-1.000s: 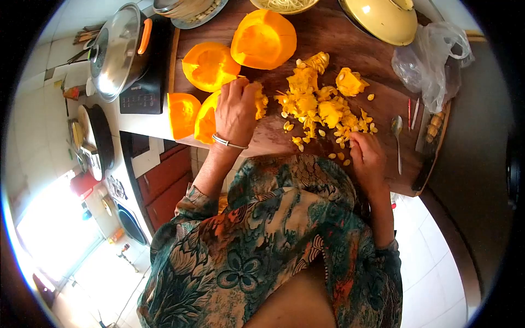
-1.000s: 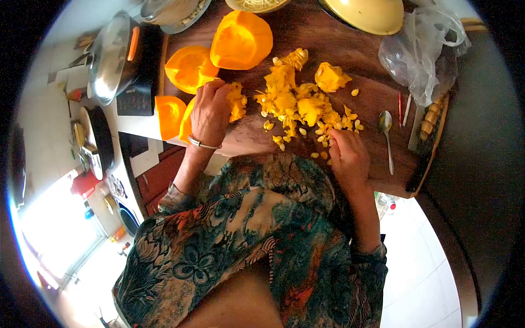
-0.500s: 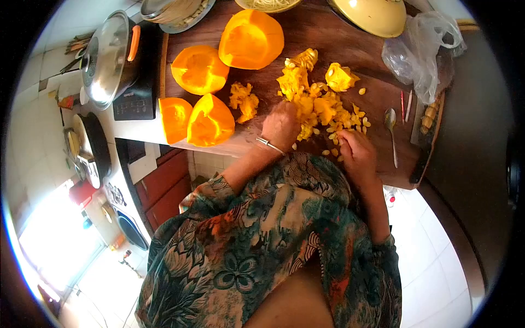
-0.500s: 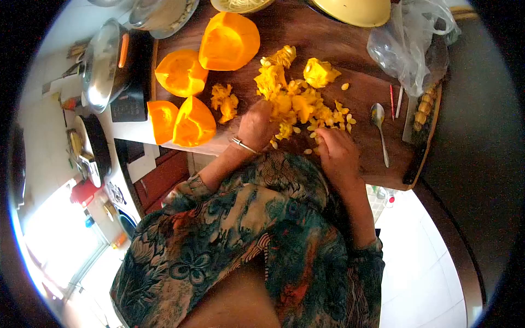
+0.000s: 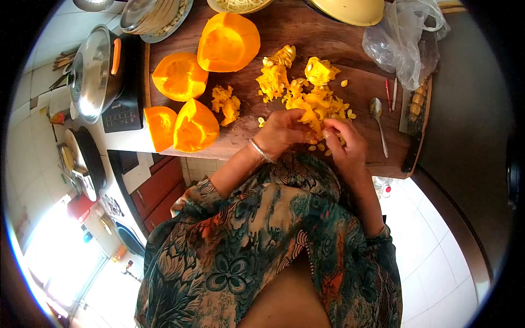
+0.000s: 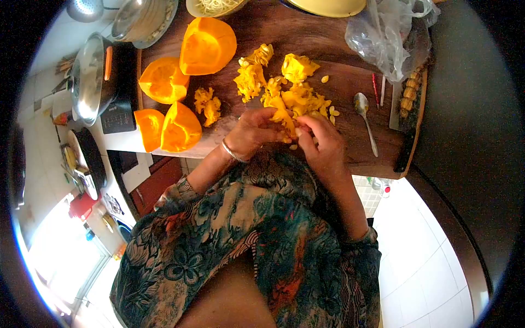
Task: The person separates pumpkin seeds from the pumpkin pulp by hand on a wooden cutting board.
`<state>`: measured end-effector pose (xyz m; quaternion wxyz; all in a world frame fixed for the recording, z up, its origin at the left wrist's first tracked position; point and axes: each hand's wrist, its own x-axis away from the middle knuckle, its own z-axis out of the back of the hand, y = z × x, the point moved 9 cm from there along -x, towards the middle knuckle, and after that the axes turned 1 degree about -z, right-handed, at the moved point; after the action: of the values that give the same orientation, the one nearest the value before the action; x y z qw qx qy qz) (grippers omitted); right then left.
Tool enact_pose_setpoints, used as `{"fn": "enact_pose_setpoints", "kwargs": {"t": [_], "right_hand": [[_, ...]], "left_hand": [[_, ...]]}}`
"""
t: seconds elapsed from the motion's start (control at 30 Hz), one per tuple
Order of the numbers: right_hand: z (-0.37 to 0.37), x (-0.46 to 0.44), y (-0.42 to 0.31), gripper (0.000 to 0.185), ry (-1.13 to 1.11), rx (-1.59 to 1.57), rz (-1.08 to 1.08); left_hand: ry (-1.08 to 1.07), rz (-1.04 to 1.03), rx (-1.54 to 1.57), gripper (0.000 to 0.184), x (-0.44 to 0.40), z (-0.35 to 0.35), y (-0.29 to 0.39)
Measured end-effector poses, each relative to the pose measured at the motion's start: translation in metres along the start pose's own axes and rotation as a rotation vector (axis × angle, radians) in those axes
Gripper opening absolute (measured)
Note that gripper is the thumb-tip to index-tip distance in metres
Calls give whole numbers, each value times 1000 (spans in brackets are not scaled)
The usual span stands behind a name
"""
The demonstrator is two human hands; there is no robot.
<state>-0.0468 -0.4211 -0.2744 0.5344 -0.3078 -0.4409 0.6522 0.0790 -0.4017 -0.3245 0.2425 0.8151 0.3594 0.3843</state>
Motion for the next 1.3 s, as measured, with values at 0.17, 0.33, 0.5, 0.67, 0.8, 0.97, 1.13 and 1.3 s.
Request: {"fn": "enact_pose_setpoints", "kwargs": {"t": [0.17,0.33,0.5,0.67,0.8,0.97,1.13,1.3], "right_hand": [[-5,-3,-6,20,-7,76,5],[-11,-10,-9,16,-27,77,62],[-9,-10,-3,14,-24,8,5],[-17,-6,13,13,-137,-174,-208],[-11,-7,2,11,-62,-34,-56],[-11,-7,-6,11,-31,21,-15],[-11,-7,-7,11,-26,7,-7],[-14,-6,-6,10,-34,32,8]], "left_hand": [[21,-64,-99,40,0,4,1],[32,-112,-232,34,2,-4,2],[109,-27,-176,25,1,-2,6],[169,20,-153,19,1,10,5],[160,18,-55,21,1,8,9],[165,48,-26,20,-1,12,3],[146,13,-89,18,0,9,8],[149,3,-199,18,-2,9,8]]}}
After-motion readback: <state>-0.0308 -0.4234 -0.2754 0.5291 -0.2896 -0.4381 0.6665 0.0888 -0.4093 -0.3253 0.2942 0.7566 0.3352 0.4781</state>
